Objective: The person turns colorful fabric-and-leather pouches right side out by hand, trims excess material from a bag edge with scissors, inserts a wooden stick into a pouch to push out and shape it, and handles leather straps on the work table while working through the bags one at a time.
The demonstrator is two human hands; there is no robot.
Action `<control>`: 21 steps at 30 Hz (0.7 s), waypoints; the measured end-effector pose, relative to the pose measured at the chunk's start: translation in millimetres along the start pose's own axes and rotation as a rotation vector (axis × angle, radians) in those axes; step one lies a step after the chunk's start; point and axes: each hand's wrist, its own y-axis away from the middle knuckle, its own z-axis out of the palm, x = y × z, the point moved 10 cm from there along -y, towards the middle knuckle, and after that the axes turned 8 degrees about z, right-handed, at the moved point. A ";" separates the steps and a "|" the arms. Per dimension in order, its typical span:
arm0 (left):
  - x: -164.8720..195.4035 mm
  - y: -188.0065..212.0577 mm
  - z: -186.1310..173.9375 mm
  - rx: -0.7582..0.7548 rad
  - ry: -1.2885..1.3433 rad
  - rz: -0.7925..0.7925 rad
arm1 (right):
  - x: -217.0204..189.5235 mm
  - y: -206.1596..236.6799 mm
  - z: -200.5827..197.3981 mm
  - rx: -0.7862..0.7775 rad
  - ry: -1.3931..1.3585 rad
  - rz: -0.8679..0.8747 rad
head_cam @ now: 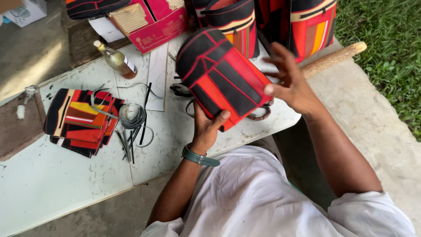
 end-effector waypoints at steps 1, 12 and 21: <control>1.1 -0.8 0.5 -0.030 -0.020 -0.016 | 7.9 -5.3 13.2 -0.075 -0.032 0.061; -4.9 -32.1 -9.7 0.205 0.507 -0.108 | -49.9 51.7 124.5 0.286 1.043 -0.649; -9.8 -17.6 -54.6 0.204 0.662 -0.133 | -4.7 69.8 27.2 0.405 0.136 -0.443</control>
